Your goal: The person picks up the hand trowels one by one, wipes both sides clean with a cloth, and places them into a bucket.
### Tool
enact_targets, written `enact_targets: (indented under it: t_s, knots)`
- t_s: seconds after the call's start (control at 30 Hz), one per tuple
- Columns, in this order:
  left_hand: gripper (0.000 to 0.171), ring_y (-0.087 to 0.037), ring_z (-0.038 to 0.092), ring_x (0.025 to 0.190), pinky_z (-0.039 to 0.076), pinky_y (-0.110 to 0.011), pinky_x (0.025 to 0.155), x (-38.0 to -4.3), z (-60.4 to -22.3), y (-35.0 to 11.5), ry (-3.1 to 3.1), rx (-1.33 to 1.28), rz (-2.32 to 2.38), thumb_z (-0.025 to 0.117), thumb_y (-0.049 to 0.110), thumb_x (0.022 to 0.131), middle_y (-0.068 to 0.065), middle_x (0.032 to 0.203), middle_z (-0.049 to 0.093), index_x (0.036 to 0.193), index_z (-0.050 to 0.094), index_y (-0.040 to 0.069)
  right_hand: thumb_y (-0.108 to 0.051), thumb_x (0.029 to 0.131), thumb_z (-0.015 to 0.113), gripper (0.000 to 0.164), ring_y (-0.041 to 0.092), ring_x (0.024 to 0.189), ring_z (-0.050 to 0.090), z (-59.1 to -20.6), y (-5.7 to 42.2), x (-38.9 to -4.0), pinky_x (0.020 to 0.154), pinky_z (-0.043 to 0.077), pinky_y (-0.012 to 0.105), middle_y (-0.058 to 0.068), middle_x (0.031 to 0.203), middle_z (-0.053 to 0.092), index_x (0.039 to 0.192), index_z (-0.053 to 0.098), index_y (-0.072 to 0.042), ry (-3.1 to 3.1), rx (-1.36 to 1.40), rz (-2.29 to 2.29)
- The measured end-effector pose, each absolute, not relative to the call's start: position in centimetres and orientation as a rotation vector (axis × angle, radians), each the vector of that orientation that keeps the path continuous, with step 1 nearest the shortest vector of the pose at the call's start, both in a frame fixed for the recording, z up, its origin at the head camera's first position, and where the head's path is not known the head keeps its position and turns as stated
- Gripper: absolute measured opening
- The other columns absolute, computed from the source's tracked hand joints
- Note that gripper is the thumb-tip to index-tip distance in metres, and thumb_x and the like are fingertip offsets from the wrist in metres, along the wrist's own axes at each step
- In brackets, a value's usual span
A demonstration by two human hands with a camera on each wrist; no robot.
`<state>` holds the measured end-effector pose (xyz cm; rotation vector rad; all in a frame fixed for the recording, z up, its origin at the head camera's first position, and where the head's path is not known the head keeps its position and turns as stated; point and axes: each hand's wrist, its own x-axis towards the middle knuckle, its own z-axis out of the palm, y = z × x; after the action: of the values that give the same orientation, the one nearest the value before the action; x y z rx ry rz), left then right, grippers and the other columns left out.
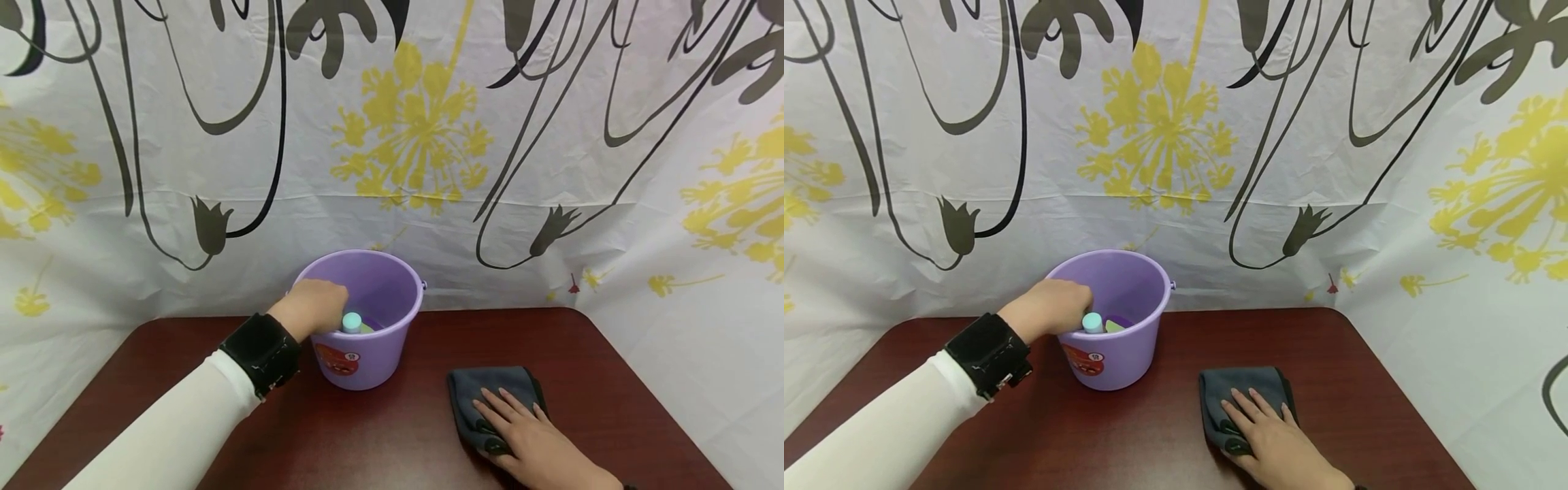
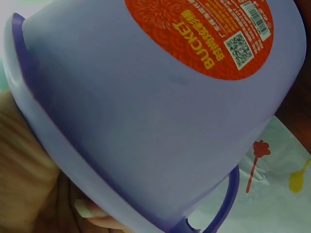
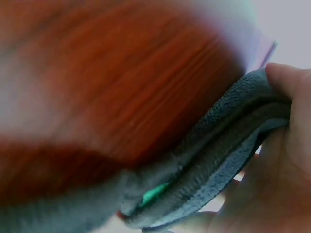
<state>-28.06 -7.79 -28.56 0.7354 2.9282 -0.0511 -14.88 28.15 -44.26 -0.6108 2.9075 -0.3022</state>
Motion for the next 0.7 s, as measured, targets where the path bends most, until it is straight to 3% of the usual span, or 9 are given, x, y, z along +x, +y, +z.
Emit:
enact_targets:
  t_s: [0.17,0.43,0.6,0.7]
  knots:
    - [0.009,-0.022,0.060,0.080,0.053,-0.045,0.085,-28.1,-28.5,-7.9,2.928,0.743,-0.055,0.064,0.011,0.088,-0.004,0.081,0.065,0.080,0.062,0.012,-0.073,0.088,0.056,0.084,0.043,0.147,0.037,-44.5,27.9,-14.9,0.098,0.031,0.082,0.009,0.161,0.039,0.154,0.041,-0.024,2.914,-0.584,-0.341]
    - [0.019,-0.019,0.057,0.074,0.053,-0.044,0.084,-28.2,-28.0,-8.6,2.928,0.775,-0.036,0.064,0.012,0.088,-0.001,0.073,0.058,0.071,0.056,0.014,-0.076,0.083,0.060,0.093,0.046,0.149,0.032,-44.1,27.4,-14.7,0.100,0.026,0.083,0.011,0.163,0.034,0.156,0.038,-0.022,2.861,-0.535,-0.393]
    - [0.016,-0.019,0.059,0.079,0.052,-0.043,0.082,-28.0,-27.3,-9.0,2.923,0.751,0.020,0.069,0.020,0.090,-0.002,0.080,0.063,0.079,0.061,0.011,-0.077,0.082,0.061,0.093,0.048,0.148,0.033,-43.4,27.1,-14.5,0.100,0.025,0.083,0.014,0.162,0.036,0.155,0.040,-0.022,2.843,-0.510,-0.394]
    - [0.013,-0.021,0.065,0.088,0.054,-0.045,0.085,-27.8,-26.9,-9.4,2.925,0.744,0.055,0.070,0.023,0.090,-0.003,0.092,0.070,0.091,0.069,0.009,-0.077,0.082,0.061,0.093,0.048,0.147,0.034,-43.0,26.8,-14.4,0.101,0.025,0.082,0.015,0.161,0.038,0.154,0.041,-0.022,2.832,-0.513,-0.394]
